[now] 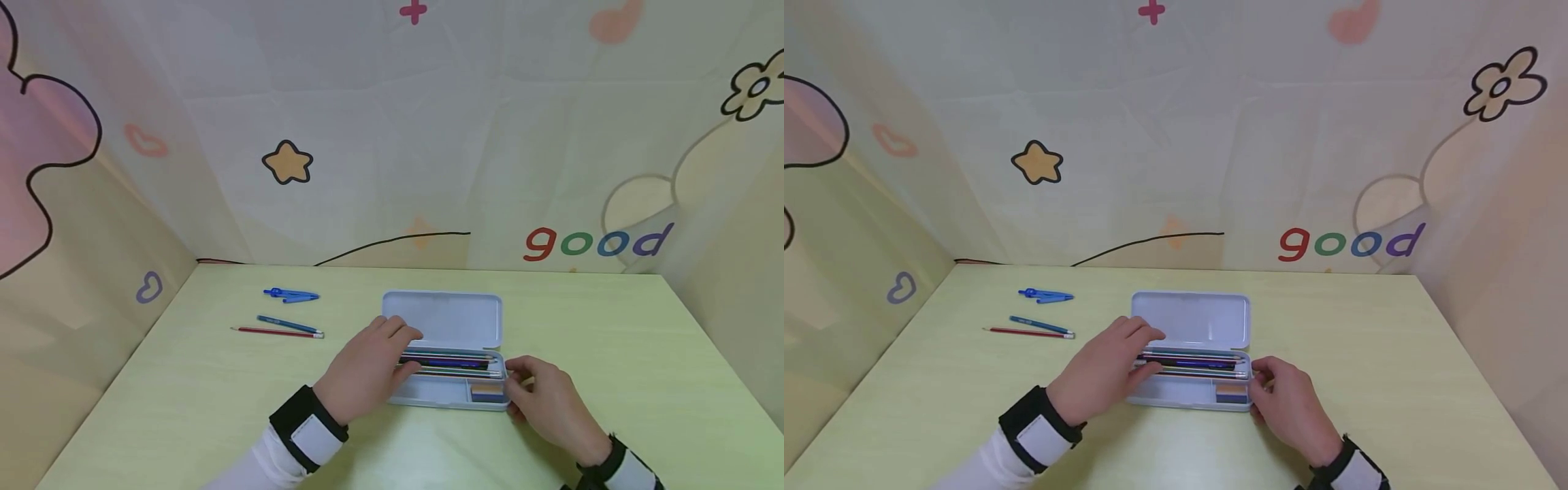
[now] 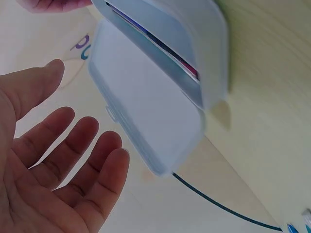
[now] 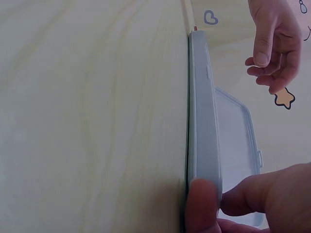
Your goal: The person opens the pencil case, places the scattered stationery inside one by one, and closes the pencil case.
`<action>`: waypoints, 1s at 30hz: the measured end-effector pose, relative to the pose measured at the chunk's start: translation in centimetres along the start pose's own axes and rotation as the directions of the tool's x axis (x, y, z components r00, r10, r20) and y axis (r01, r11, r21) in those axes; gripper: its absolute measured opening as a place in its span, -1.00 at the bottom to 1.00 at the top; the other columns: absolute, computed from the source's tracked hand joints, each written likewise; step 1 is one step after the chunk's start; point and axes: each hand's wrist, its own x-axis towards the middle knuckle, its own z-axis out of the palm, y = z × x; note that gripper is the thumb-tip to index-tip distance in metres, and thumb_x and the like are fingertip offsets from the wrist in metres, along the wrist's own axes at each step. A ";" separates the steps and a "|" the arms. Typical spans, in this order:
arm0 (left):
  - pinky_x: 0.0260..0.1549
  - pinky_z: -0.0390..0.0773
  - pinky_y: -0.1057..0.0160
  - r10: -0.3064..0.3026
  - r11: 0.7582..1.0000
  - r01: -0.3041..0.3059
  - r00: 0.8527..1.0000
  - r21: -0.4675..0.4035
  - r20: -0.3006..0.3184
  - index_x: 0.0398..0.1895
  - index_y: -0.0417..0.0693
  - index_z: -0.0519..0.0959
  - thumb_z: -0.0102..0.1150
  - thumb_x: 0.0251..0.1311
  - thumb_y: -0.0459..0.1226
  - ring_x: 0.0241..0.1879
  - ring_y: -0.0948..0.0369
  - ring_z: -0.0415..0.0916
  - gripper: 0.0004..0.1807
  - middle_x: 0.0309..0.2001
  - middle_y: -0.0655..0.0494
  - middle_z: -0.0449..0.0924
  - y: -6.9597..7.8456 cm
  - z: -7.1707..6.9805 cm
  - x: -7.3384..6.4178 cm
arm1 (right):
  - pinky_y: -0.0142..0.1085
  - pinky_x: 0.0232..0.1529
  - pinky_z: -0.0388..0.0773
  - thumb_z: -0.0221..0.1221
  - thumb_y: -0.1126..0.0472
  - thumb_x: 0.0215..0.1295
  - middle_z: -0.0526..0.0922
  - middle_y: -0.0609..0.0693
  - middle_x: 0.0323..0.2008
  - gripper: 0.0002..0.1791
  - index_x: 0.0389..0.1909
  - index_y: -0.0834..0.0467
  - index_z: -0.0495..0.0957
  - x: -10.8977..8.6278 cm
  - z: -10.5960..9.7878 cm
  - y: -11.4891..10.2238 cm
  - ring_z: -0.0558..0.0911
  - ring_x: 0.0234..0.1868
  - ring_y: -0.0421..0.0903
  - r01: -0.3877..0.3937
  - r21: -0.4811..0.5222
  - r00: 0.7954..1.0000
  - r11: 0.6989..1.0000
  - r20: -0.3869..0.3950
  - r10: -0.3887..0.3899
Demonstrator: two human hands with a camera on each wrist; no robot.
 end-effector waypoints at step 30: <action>-0.03 0.68 -0.01 -0.255 0.965 0.258 0.965 0.044 -0.064 0.05 -0.25 0.65 0.55 0.21 -0.35 0.02 -0.08 0.55 -0.62 -0.04 -0.07 0.65 -12.7 -2.6 -7.1 | -0.31 -0.46 0.65 0.19 0.33 0.45 0.61 0.07 -0.23 -0.61 0.23 0.39 0.54 0.0 0.1 -0.2 0.64 -0.48 -0.08 -0.029 -0.001 1.000 1.000 0.001 0.029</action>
